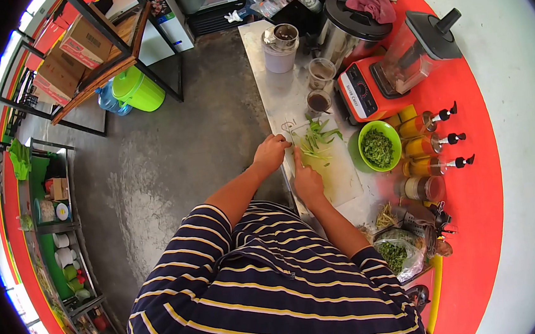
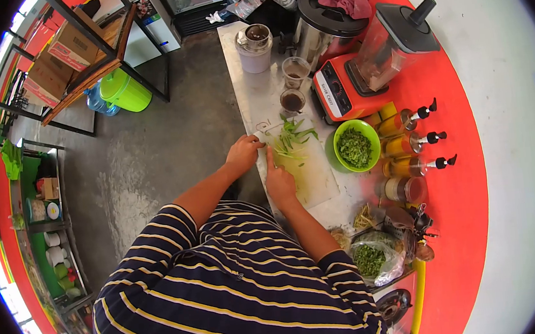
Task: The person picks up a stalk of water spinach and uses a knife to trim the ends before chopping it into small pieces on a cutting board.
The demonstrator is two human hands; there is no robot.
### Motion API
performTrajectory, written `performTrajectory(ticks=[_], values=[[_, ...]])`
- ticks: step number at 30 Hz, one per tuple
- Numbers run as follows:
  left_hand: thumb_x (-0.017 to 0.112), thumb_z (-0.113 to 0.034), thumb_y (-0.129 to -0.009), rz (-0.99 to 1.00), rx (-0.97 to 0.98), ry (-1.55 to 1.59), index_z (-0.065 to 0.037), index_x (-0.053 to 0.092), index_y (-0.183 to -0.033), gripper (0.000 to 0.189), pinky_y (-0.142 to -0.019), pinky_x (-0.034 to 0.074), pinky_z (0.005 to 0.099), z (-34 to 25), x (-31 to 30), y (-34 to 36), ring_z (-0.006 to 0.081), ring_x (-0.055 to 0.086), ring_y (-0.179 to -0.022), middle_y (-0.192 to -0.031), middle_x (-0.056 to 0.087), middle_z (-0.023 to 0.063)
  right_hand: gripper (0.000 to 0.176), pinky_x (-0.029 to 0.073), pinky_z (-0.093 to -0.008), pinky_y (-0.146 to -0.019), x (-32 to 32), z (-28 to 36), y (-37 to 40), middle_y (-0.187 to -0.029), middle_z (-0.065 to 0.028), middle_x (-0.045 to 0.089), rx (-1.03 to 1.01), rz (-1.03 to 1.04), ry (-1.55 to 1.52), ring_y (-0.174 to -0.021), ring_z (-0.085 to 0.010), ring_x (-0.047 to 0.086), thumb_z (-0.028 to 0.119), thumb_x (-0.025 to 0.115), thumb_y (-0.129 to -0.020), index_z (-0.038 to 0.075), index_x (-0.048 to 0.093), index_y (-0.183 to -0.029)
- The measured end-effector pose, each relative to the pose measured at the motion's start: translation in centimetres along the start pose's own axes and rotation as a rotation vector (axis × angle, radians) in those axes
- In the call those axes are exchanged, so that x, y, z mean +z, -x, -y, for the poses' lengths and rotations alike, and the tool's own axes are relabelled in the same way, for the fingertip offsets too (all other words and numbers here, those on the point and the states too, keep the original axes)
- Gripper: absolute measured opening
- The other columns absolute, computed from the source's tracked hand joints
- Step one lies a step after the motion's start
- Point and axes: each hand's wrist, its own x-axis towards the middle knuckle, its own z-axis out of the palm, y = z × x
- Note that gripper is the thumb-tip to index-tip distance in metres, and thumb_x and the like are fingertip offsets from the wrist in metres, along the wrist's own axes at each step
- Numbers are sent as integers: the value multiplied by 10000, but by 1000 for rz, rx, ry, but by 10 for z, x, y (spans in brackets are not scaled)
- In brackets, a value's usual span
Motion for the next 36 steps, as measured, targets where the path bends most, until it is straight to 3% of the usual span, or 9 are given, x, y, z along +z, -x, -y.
performTrajectory(ticks=[8, 14, 30, 33, 36], values=[[603, -13, -786, 10, 1, 17, -140, 774, -1025, 320, -858, 558, 399, 2, 1, 0, 266, 634, -996, -1074, 695, 33, 816, 575, -515, -665, -16, 4, -4, -804, -221, 700, 14, 49, -17, -717, -392, 708, 63, 502, -896, 171, 150, -1624], [601, -11, -783, -35, 17, 53, -123, 775, -1006, 304, -858, 551, 411, 2, 0, 0, 286, 638, -962, -1039, 706, 46, 786, 564, -528, -666, 2, 4, -5, -789, -253, 684, 9, -40, -70, -706, -434, 693, 89, 497, -888, 161, 204, -1614], [620, -10, -792, -49, 65, 162, -76, 773, -945, 226, -851, 550, 445, 12, 3, -6, 332, 663, -960, -989, 714, 102, 788, 564, -542, -634, 7, 9, -7, -787, -268, 692, 5, -95, -68, -656, -435, 687, 83, 491, -894, 122, 171, -1613], [621, -11, -808, -58, 71, 182, -69, 772, -933, 205, -835, 552, 451, 12, 3, -5, 341, 670, -934, -982, 710, 111, 759, 579, -525, -671, 10, 15, 1, -826, -250, 708, 79, -24, -89, -726, -419, 711, 84, 474, -914, 156, 187, -1613], [589, -15, -816, 21, -8, 209, -85, 776, -961, 247, -890, 545, 439, 12, 1, -7, 330, 659, -1003, -1042, 703, 102, 825, 565, -542, -691, 7, 10, -6, -800, -272, 691, 87, -26, -132, -720, -446, 694, 77, 516, -874, 172, 174, -1618]])
